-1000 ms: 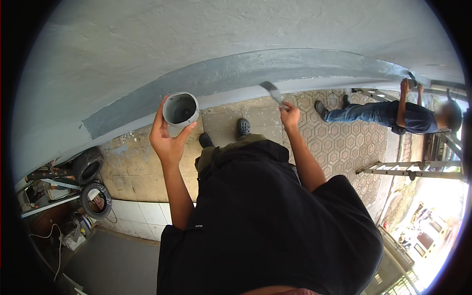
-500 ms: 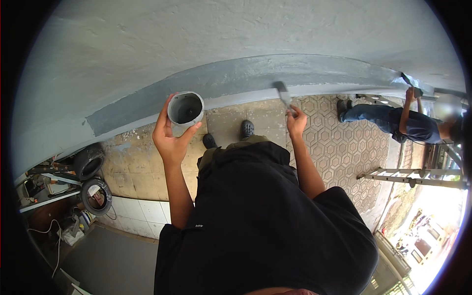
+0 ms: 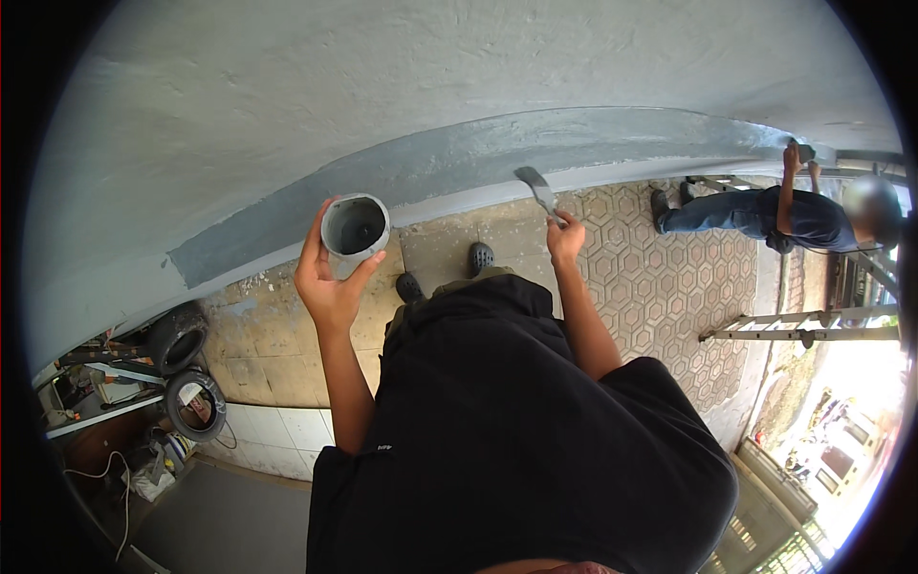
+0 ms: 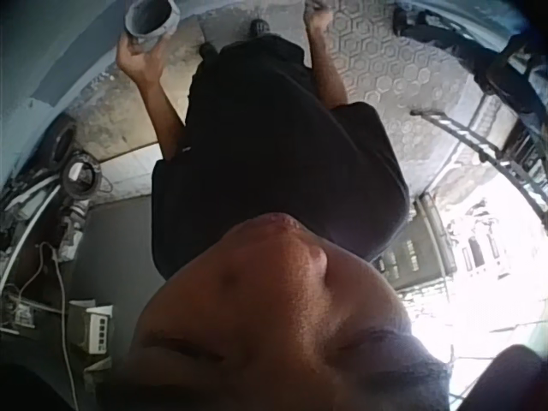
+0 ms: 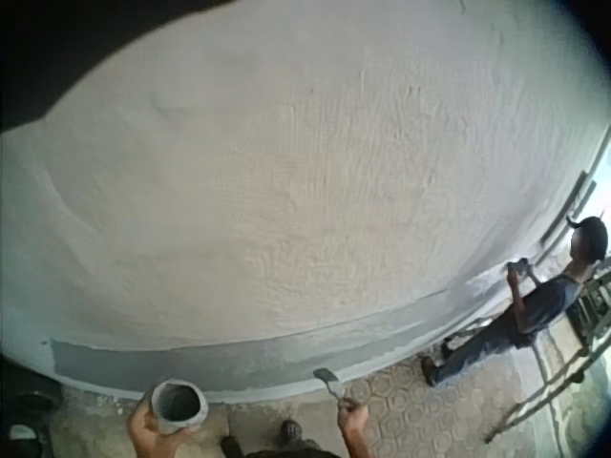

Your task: Painting a gray stripe on a wall with a brush and then stirring paint in a large bucket.

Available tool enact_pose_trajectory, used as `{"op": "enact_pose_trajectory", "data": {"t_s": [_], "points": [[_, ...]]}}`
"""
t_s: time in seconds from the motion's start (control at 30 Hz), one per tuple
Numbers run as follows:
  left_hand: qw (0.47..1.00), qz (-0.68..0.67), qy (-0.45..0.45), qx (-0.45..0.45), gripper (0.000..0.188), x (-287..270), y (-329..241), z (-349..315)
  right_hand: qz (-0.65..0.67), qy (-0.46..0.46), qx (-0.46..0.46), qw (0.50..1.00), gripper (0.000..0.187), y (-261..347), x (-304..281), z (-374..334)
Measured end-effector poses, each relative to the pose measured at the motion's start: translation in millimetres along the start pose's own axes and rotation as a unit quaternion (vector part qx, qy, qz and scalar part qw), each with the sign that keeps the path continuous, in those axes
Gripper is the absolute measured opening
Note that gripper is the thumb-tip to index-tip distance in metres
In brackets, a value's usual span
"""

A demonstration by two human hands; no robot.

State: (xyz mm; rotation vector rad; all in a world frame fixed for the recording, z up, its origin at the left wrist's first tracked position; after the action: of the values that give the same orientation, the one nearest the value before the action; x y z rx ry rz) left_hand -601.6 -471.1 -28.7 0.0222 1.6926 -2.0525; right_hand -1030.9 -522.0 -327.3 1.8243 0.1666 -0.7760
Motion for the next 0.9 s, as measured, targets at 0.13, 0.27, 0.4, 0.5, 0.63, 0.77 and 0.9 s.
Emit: {"op": "enact_pose_trajectory", "data": {"t_s": [0.13,0.27,0.4,0.5,0.63,0.77,0.9], "points": [[1.000,0.007,-0.008,0.001,0.086,-3.8,-2.8,0.9,-0.011,-0.021,-0.038,0.999,0.030,-0.2,-2.0,5.2],[1.000,0.012,-0.010,-0.006,0.087,-1.4,1.3,1.7,0.012,-0.072,-0.005,0.997,0.029,-27.9,-25.5,40.2],[1.000,0.010,-0.009,-0.016,0.088,0.3,6.4,-1.2,-0.007,-0.035,-0.052,0.998,0.031,-2.7,-14.4,20.2],[1.000,0.017,-0.014,-0.017,0.088,5.5,-4.0,-3.2,-0.007,0.024,-0.104,0.994,0.031,-14.0,-8.6,23.5],[1.000,0.004,-0.002,-0.013,0.088,18.4,-5.1,-0.1,0.003,-0.113,0.001,0.994,0.029,-73.0,-63.5,75.8],[1.000,0.013,-0.001,-0.013,0.087,26.9,-7.5,-1.4,-0.058,-0.195,-0.051,0.978,0.027,-60.8,-92.3,87.8],[1.000,0.011,-0.001,-0.016,0.087,38.9,-6.6,-6.4,-0.084,-0.021,-0.138,0.987,0.029,-5.0,-52.6,40.5]]}}
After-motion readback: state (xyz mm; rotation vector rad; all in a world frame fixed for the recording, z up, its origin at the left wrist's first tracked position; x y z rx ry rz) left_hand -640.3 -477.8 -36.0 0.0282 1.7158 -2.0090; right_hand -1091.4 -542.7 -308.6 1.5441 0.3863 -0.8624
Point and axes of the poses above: each hand's wrist, its own z-axis towards the middle knuckle, its own x-axis out of the palm, y = z × x, the point moved 7 cm from there along z, towards the middle knuckle, and after that the axes turned 6 degrees about z, right-handed, at the moved point
